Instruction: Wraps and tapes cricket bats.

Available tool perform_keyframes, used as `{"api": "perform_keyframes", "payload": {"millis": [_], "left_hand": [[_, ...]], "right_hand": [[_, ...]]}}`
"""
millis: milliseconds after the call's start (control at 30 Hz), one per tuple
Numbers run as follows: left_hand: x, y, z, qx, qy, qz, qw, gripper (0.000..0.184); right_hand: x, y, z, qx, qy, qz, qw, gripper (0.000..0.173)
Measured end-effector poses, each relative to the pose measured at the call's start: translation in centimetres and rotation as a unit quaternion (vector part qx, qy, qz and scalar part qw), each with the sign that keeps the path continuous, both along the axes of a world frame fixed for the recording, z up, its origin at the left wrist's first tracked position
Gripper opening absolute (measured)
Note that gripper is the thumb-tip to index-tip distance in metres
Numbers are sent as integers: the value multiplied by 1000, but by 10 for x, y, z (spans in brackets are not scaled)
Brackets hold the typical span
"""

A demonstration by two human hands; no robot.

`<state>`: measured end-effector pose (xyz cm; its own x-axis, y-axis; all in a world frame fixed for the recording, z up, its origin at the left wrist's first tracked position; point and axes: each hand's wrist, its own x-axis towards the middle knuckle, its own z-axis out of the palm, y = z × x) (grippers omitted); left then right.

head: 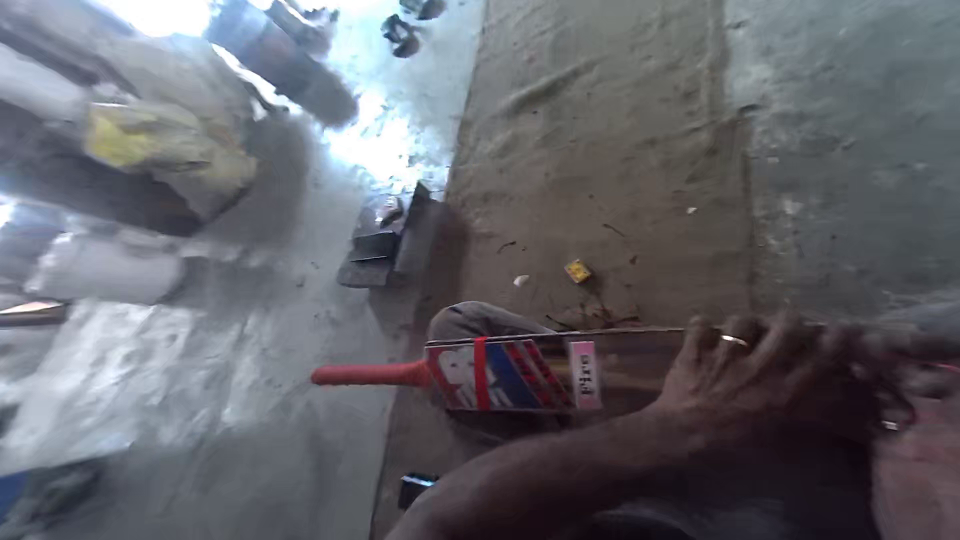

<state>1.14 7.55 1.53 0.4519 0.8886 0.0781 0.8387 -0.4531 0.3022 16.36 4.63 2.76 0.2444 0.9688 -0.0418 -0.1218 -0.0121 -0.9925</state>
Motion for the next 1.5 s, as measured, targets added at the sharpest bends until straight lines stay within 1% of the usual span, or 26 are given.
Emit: {"api": "perform_keyframes", "payload": {"millis": [67,100,133,167,267,333,400,533,633,767,900,1033,1100,1167,1233,1300,1333,1367,1433,1467,1500], "left_hand": [[-3,1,9,-34,14,-24,999,78],[-2,2,12,-41,22,-32,998,77],[-1,4,13,-42,28,-35,998,78],[0,6,11,-38,33,-35,998,81],[3,12,7,-21,53,-37,998,97],[2,13,12,-18,59,-42,997,106],[3,15,19,-29,59,-49,997,114],[4,15,28,-49,45,-64,996,120],[7,15,30,-73,48,-68,994,123],[7,15,24,-84,49,-70,993,127],[8,17,21,-91,34,-68,993,122],[7,20,22,-110,37,-69,991,121],[6,22,25,-135,35,-69,988,120],[4,28,34,-198,22,-77,977,117],[2,37,49,-306,-19,-80,948,110],[-2,44,62,-433,-76,-76,895,101],[-3,46,66,-500,-117,-70,855,95],[-3,46,70,-569,-164,-61,804,88],[-4,42,70,-684,-236,-57,688,81],[-4,39,68,-715,-259,-65,646,79],[-4,37,66,-736,-281,-80,611,76]], "right_hand": [[7,-19,4,10,-110,-7,994,27],[10,-29,7,-1,-147,-17,989,26],[11,-39,9,-23,-171,-27,985,25],[12,-46,9,-45,-171,-39,984,25],[13,-67,9,-111,-114,-36,987,30],[10,-79,6,-140,-84,-26,986,31],[9,-86,3,-159,-65,-29,985,29],[7,-95,0,-165,-11,-51,985,26],[8,-101,-4,-187,34,-73,979,23],[13,-110,-12,-200,78,-69,974,24],[16,-117,-19,-200,111,-72,971,24],[18,-116,-22,-198,136,-65,969,24],[20,-116,-21,-194,133,-57,970,24],[23,-114,-16,-181,135,-38,973,23],[26,-110,-6,-151,151,-18,977,22],[28,-107,7,-115,177,-2,977,20],[30,-105,14,-98,188,6,977,19],[31,-103,18,-81,199,15,977,18],[34,-102,24,-56,220,30,973,18],[34,-102,26,-48,234,38,970,18],[35,-102,27,-41,246,44,967,18]]}}
